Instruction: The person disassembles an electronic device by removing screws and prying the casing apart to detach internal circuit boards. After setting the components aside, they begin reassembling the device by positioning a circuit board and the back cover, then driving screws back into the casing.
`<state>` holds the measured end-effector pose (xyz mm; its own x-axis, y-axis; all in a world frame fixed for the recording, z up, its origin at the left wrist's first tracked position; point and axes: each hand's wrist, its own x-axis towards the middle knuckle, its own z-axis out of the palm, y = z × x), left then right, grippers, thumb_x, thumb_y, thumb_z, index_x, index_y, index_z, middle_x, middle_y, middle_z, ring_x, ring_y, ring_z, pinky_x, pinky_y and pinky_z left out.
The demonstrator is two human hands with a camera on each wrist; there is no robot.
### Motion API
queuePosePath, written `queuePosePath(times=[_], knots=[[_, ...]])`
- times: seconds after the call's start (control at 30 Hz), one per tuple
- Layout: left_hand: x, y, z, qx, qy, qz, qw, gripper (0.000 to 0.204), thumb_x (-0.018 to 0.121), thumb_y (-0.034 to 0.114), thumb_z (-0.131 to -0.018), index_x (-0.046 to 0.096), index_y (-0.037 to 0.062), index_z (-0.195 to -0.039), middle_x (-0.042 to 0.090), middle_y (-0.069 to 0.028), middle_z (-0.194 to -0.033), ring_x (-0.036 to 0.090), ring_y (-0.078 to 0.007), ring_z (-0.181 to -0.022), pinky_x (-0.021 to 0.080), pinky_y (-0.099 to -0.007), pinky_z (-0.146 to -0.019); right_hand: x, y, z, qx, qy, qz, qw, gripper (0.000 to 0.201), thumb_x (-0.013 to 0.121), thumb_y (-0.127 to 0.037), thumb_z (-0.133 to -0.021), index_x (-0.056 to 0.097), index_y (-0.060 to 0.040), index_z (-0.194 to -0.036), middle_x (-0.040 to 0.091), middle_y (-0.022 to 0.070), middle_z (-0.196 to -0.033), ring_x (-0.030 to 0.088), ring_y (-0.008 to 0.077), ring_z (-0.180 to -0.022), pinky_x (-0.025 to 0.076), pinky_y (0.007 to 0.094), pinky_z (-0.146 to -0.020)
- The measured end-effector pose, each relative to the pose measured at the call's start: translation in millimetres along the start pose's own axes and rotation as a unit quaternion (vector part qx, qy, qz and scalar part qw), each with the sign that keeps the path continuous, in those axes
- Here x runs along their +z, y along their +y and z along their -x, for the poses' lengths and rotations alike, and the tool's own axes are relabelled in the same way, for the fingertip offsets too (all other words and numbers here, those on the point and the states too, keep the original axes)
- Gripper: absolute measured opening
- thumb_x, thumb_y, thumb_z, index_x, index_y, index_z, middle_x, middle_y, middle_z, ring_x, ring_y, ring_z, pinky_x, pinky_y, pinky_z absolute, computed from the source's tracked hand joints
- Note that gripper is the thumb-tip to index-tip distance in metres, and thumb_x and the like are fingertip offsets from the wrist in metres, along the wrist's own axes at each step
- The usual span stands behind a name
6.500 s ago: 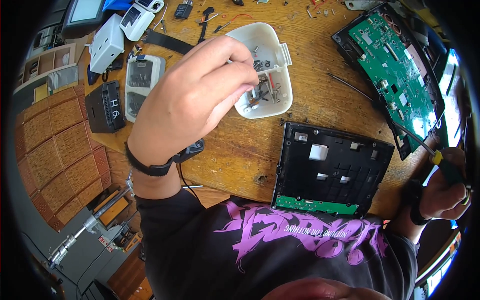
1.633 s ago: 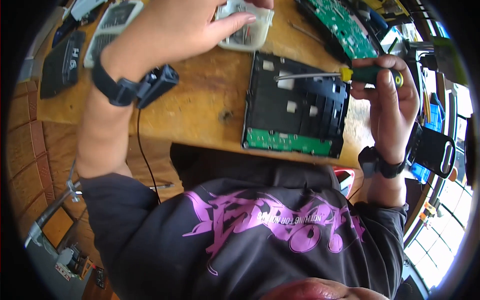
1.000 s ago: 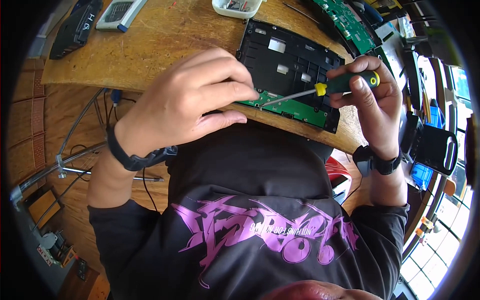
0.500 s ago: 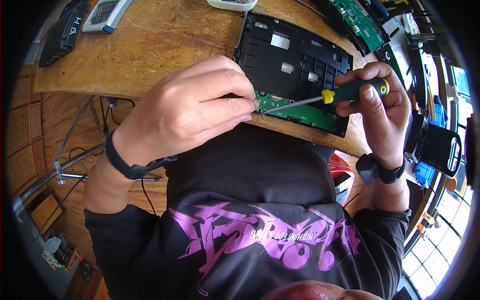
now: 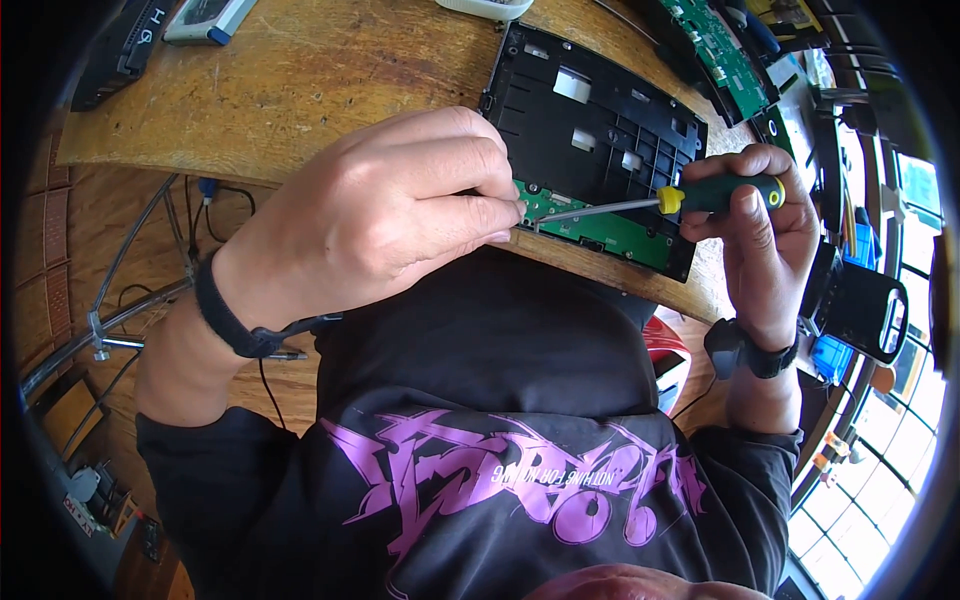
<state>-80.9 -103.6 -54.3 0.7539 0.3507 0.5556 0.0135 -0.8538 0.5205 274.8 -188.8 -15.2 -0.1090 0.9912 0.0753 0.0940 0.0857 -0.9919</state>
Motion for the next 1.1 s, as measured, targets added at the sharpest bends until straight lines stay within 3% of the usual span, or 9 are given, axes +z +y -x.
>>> queuePosePath(times=[1.1], knots=[[1.0,-0.6,0.6,-0.019,0.013,0.042,0.999,0.026,0.095,-0.005,-0.078,0.083,-0.0073,-0.101,0.077,-0.0127,-0.103,0.077,-0.0313,-0.1,0.065,-0.0398,-0.081,3.2,0.8,10.4,-0.007,-0.023,0.023,0.999,0.031,0.071,-0.016,-0.118,0.056,0.0021,-0.138,0.079,0.0286,-0.133,0.085,0.0263,-0.109,0.072,0.0364,-0.094]])
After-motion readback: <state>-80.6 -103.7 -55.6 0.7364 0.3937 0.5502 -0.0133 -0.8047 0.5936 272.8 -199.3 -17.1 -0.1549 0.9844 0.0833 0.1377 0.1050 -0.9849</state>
